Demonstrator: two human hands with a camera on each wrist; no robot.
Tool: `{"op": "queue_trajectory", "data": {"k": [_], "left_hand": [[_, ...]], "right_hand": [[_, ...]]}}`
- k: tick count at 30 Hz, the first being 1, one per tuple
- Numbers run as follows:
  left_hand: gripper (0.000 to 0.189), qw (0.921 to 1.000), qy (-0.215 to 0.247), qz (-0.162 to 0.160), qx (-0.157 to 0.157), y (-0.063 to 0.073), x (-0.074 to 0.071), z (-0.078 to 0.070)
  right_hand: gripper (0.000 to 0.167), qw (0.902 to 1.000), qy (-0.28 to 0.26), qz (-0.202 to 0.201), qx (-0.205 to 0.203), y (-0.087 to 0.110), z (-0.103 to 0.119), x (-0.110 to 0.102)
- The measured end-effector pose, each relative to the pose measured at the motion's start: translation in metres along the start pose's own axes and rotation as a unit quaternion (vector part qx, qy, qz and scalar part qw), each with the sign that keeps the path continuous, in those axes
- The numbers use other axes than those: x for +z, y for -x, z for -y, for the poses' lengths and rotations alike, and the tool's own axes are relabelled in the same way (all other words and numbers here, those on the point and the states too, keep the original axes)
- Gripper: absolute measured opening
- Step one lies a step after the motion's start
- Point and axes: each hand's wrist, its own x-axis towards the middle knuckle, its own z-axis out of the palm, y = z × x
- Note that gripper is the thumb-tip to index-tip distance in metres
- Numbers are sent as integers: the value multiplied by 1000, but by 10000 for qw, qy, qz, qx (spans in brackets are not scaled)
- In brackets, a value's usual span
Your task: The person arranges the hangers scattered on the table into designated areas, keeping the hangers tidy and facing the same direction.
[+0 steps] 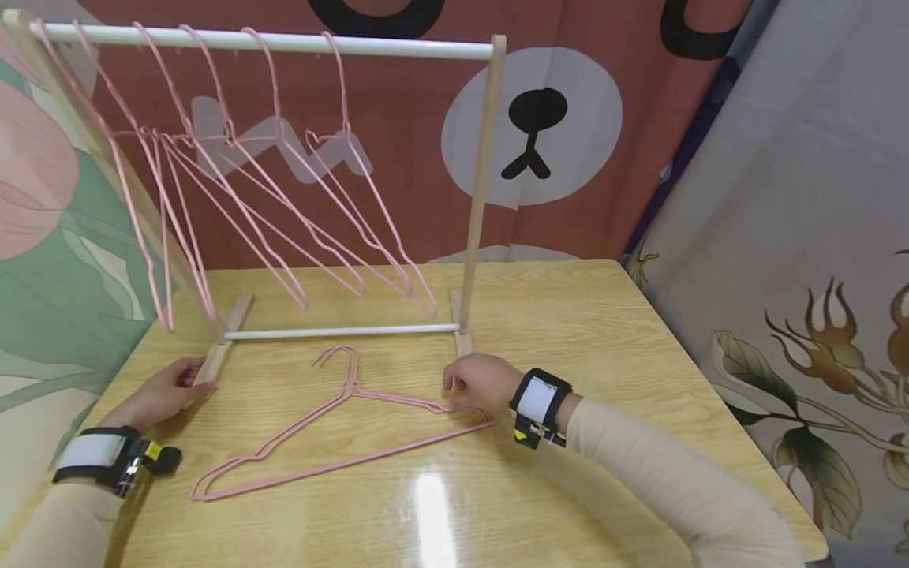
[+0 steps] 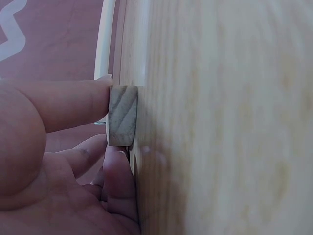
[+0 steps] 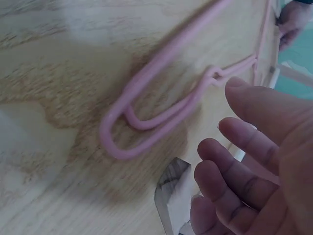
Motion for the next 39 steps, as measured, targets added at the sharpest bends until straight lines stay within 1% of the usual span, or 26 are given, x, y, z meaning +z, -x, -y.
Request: {"op": "queue_trajectory", "data": {"k": [3, 6, 9, 13, 21, 25, 28, 32, 35, 39], "left_hand": [[61, 10000, -1, -17, 13, -1, 0, 0], [61, 10000, -34, -18, 27, -1, 0, 1], [62, 10000, -57, -5, 29, -1, -1, 0], [62, 10000, -82, 16, -13, 0, -1, 0], [63, 9999, -9, 37, -120, 0, -1, -2], [62, 9999, 3, 29, -112, 0, -1, -2], [63, 9998, -26, 46, -166, -1, -2, -1], [63, 9998, -51, 48, -171, -2, -1, 0], [63, 9999, -33, 21, -105, -1, -1, 0], [62, 10000, -13, 17, -94, -1, -1, -1]], "right_hand": [[19, 9999, 117, 4, -26, 1, 4, 1], [17, 9996, 266, 21, -86, 1, 4, 4], [14, 9993, 336, 153, -68, 1, 2, 9], [14, 9989, 377, 278, -13, 0, 0, 15], [15, 9988, 412, 198, -146, -2, 0, 18], [16, 9991, 343, 208, -140, -2, 2, 17], [16, 9992, 289, 274, -79, -3, 2, 17], [15, 9992, 195, 336, -107, -3, -1, 18], [13, 9991, 36, 388, -177, -2, -4, 18], [9, 9980, -286, 544, -156, -2, -8, 17]]}}
